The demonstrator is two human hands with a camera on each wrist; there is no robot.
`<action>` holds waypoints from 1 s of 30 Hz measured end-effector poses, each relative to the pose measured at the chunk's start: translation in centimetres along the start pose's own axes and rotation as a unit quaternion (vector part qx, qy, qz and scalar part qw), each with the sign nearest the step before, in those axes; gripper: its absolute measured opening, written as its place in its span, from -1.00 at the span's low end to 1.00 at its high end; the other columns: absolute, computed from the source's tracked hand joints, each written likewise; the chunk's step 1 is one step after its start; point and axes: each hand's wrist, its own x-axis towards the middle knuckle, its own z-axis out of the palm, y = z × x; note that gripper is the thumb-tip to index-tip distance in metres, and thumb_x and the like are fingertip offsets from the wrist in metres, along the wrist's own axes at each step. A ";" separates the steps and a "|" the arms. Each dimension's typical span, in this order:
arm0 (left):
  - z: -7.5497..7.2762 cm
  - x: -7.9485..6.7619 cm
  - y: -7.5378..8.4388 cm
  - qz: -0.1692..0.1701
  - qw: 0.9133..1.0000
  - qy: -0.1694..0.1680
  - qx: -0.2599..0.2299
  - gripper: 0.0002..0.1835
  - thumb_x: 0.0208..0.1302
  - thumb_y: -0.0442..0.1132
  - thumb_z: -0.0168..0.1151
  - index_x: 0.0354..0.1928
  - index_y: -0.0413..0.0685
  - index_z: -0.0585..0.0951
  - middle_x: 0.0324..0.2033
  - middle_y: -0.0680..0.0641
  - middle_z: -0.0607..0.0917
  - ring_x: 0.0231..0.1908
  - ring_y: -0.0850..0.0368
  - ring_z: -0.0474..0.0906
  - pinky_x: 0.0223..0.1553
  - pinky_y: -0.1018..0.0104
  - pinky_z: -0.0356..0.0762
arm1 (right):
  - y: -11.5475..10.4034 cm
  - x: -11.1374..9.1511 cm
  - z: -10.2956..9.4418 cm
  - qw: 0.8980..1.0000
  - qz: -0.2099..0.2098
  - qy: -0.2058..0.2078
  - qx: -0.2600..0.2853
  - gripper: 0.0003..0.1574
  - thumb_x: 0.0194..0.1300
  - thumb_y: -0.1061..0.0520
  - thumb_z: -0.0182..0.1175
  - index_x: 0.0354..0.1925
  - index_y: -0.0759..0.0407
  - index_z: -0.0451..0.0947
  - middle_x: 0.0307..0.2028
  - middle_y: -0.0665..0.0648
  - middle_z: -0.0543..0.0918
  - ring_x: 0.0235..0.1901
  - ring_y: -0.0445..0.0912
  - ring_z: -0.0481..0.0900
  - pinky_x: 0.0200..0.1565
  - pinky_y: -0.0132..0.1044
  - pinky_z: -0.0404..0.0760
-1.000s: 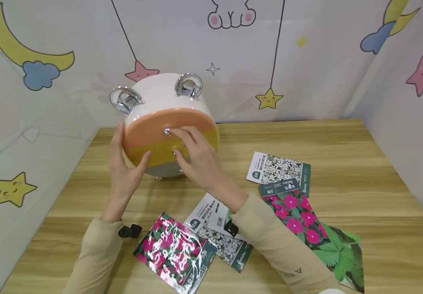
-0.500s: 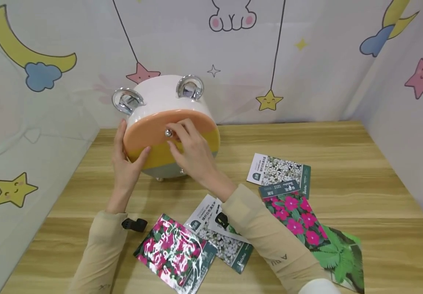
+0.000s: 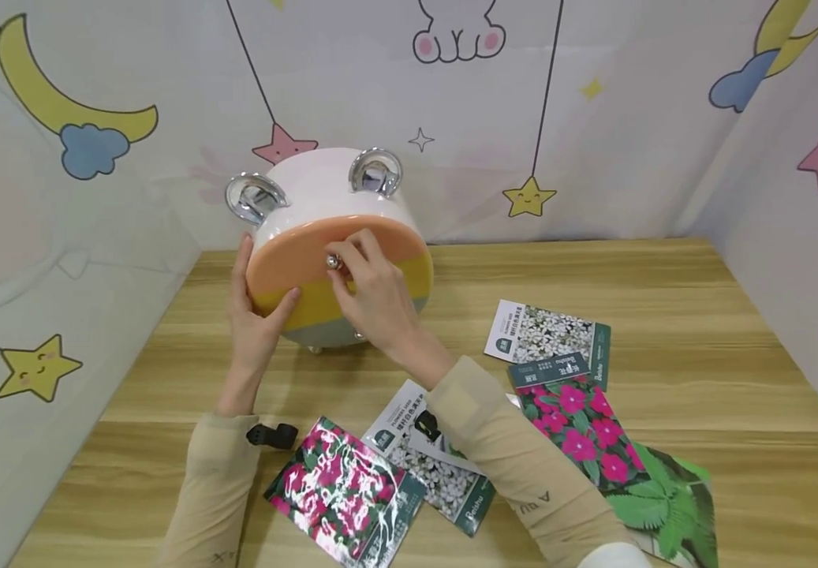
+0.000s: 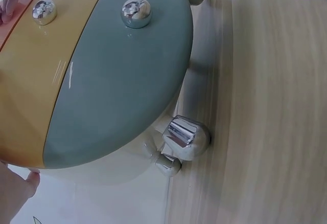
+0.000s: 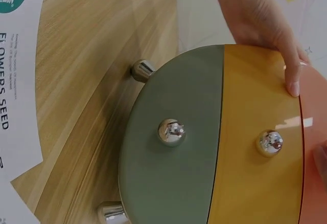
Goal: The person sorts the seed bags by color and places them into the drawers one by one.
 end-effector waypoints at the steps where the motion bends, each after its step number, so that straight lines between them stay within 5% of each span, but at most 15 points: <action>1: 0.0 0.0 -0.4 0.002 1.000 0.001 0.000 -0.13 0.12 -0.52 0.27 0.45 -0.05 0.12 0.51 -0.05 0.06 0.43 0.07 0.12 0.32 0.29 0.26 | 0.0 0.0 0.1 1.000 -0.005 0.003 -0.004 -0.75 0.23 0.33 0.21 -0.08 0.33 0.55 -0.21 0.19 0.47 -0.30 -0.10 0.63 -0.21 -0.50 0.64; 17: -0.1 0.0 -1.4 0.020 1.000 -0.010 0.011 -0.13 0.14 -0.42 0.29 0.47 0.07 0.13 0.50 0.15 0.06 0.47 0.14 0.06 0.36 0.19 0.24 | 0.5 -0.2 0.6 0.997 -0.050 0.040 -0.050 -0.77 0.23 0.35 0.17 -0.10 0.36 0.54 -0.23 0.21 0.47 -0.32 -0.10 0.62 -0.22 -0.49 0.65; 26: -0.1 0.0 -1.4 0.033 0.999 -0.016 0.004 -0.12 0.12 -0.44 0.28 0.46 0.01 0.12 0.51 0.00 0.04 0.48 0.11 0.02 0.41 0.07 0.11 | 0.4 -0.4 0.2 0.997 -0.050 0.035 -0.051 -0.76 0.20 0.37 0.18 -0.11 0.38 0.54 -0.25 0.21 0.47 -0.33 -0.09 0.61 -0.23 -0.50 0.65; 30: 0.1 -0.1 -0.2 0.036 0.999 -0.013 0.003 -0.14 0.09 -0.51 0.27 0.44 -0.13 0.12 0.50 -0.13 0.05 0.50 0.04 -0.02 0.46 0.02 0.03 | 0.3 -0.6 0.1 0.997 -0.053 0.037 -0.050 -0.76 0.20 0.37 0.18 -0.11 0.38 0.54 -0.25 0.21 0.46 -0.33 -0.09 0.61 -0.24 -0.50 0.65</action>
